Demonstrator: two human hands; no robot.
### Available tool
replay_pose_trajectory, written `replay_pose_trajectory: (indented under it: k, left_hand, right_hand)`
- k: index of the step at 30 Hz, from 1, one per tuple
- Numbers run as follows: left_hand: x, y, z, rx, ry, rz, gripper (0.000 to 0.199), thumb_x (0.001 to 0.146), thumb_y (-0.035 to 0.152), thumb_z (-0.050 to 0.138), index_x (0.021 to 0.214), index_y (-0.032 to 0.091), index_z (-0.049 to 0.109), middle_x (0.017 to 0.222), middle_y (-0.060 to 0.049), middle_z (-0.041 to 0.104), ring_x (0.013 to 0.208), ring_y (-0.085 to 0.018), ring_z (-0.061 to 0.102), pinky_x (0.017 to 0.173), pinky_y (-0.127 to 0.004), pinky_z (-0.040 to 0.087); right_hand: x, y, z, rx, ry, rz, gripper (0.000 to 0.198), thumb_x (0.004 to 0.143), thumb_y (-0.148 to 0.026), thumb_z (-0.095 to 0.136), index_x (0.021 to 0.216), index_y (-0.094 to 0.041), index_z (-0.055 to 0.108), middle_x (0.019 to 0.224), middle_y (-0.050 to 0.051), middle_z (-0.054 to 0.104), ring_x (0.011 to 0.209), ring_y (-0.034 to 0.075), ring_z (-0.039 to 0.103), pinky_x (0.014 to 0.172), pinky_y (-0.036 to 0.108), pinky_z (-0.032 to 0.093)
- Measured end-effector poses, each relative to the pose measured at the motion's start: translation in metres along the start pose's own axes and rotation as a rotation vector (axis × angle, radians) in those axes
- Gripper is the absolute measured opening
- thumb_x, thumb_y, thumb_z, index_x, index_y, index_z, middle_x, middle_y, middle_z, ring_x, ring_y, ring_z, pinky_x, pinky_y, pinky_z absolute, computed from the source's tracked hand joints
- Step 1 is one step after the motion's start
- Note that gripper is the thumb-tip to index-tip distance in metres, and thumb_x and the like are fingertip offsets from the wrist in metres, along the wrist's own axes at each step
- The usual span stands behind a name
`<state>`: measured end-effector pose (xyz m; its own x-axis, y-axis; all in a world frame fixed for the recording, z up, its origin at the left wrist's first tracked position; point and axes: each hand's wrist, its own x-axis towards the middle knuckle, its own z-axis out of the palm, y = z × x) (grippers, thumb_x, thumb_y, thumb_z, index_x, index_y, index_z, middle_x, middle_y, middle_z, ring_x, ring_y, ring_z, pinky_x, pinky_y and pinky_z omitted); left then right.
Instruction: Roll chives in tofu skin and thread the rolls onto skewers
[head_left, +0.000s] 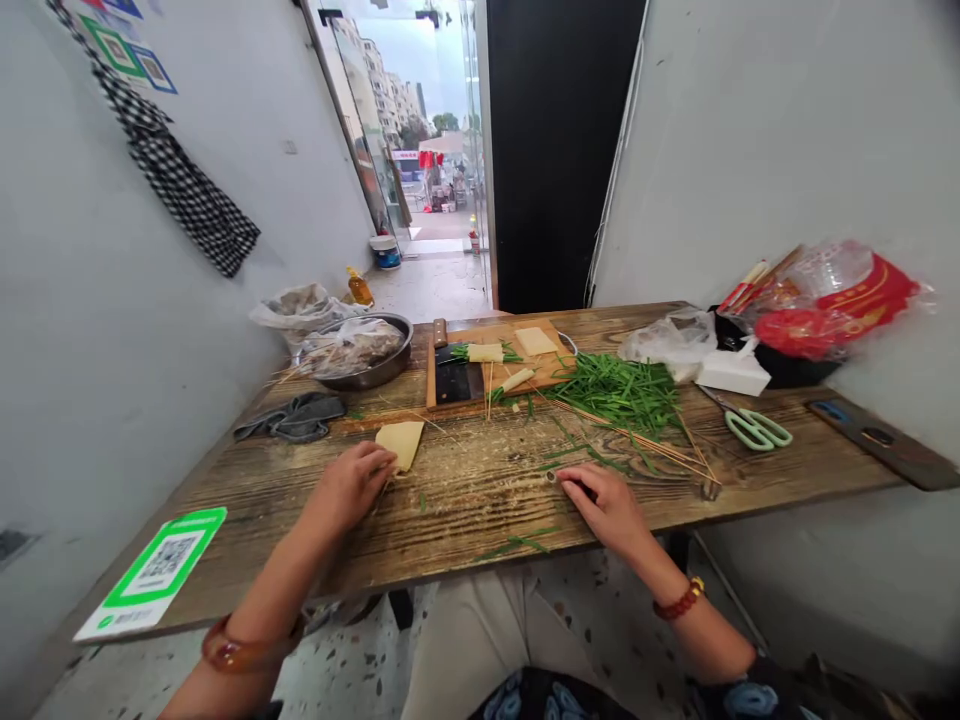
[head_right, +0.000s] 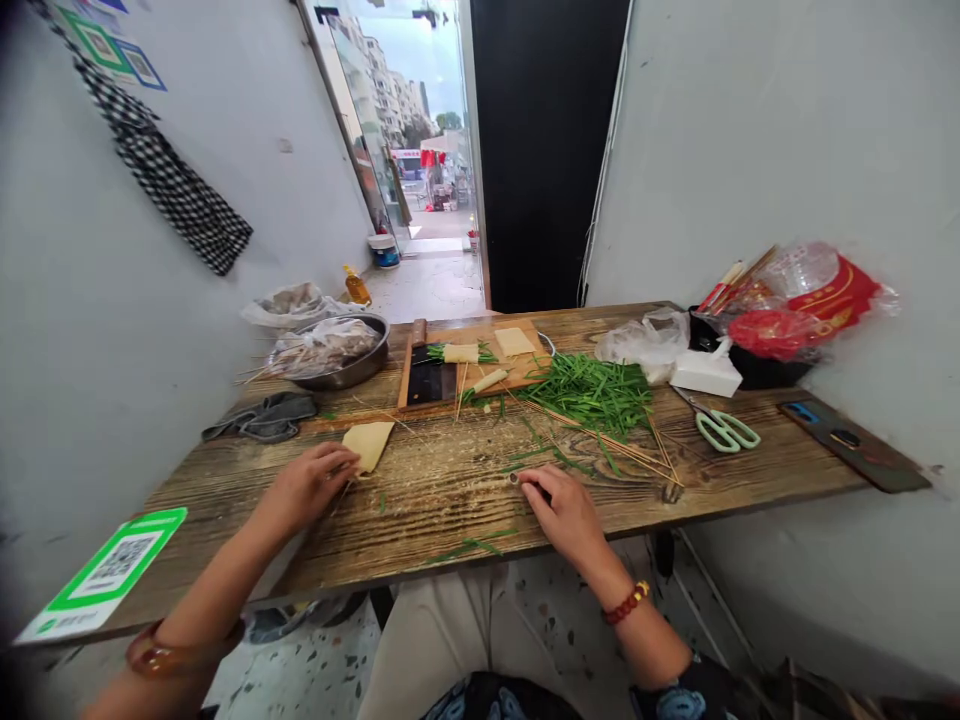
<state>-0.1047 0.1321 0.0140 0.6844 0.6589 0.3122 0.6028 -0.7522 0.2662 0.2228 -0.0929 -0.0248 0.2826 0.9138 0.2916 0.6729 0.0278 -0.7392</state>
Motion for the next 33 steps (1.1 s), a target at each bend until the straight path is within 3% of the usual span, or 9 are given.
replay_pose_trajectory:
  k: [4,7,14,19,26,30,33]
  left_hand:
    - [0.001,0.011,-0.004,-0.107,0.032,-0.125,0.020,0.080,0.028,0.051,0.080,0.019,0.068,0.087,-0.006,0.065,0.078,-0.018,0.059,0.073,-0.029,0.043]
    - [0.005,0.016,-0.004,-0.398,0.109,-0.360,0.012,0.069,0.025,0.057,0.065,0.016,0.064,0.068,-0.003,0.060,0.068,-0.015,0.052,0.065,-0.025,0.039]
    - [0.008,0.008,-0.002,-0.611,0.185,-0.545,0.027,0.068,0.040,0.058,0.066,0.013,0.058,0.057,0.003,0.052,0.052,-0.008,0.042,0.051,-0.020,0.032]
    - [0.017,0.006,-0.009,-0.677,0.207,-0.567,0.032,0.068,0.046,0.056,0.066,0.014,0.055,0.053,0.004,0.048,0.048,-0.007,0.039,0.049,-0.019,0.031]
    - [0.025,0.016,-0.007,-0.572,0.043,-0.500,0.018,0.067,0.031,0.054,0.067,0.013,0.059,0.056,0.002,0.053,0.050,-0.008,0.043,0.050,-0.020,0.033]
    - [0.026,0.026,-0.005,-0.428,-0.033,-0.408,0.014,0.062,0.024,0.059,0.071,0.015,0.064,0.065,0.001,0.059,0.059,-0.011,0.049,0.059,-0.023,0.039]
    - [0.024,0.033,-0.006,-0.306,-0.076,-0.331,0.021,0.056,0.021,0.069,0.077,0.017,0.067,0.076,-0.001,0.061,0.070,-0.014,0.054,0.069,-0.026,0.042]
  right_hand:
    - [-0.004,0.006,0.001,0.018,-0.005,-0.023,0.027,0.091,-0.036,0.046,0.099,-0.024,0.068,0.104,0.007,0.069,0.097,0.023,0.064,0.089,0.037,0.047]
    - [-0.008,0.014,0.002,0.014,-0.003,-0.042,0.028,0.091,-0.039,0.046,0.099,-0.023,0.068,0.103,0.007,0.069,0.097,0.023,0.063,0.089,0.037,0.047]
    - [-0.012,0.017,-0.002,-0.016,-0.005,-0.078,0.030,0.091,-0.042,0.045,0.099,-0.024,0.068,0.103,0.005,0.070,0.097,0.022,0.064,0.084,0.033,0.048]
    - [-0.013,0.017,-0.003,-0.009,-0.003,-0.092,0.028,0.091,-0.041,0.046,0.099,-0.025,0.069,0.101,0.003,0.070,0.096,0.021,0.064,0.084,0.032,0.048]
    - [-0.012,0.018,-0.002,0.003,0.014,-0.120,0.027,0.092,-0.039,0.047,0.098,-0.024,0.068,0.100,0.003,0.070,0.095,0.020,0.065,0.083,0.032,0.048]
    - [-0.012,0.017,-0.002,0.008,0.029,-0.134,0.027,0.092,-0.038,0.047,0.098,-0.023,0.068,0.098,0.004,0.070,0.093,0.021,0.065,0.082,0.032,0.049]
    - [-0.012,0.017,-0.002,0.019,0.030,-0.132,0.027,0.092,-0.038,0.046,0.098,-0.023,0.068,0.099,0.004,0.070,0.093,0.021,0.065,0.083,0.033,0.049]
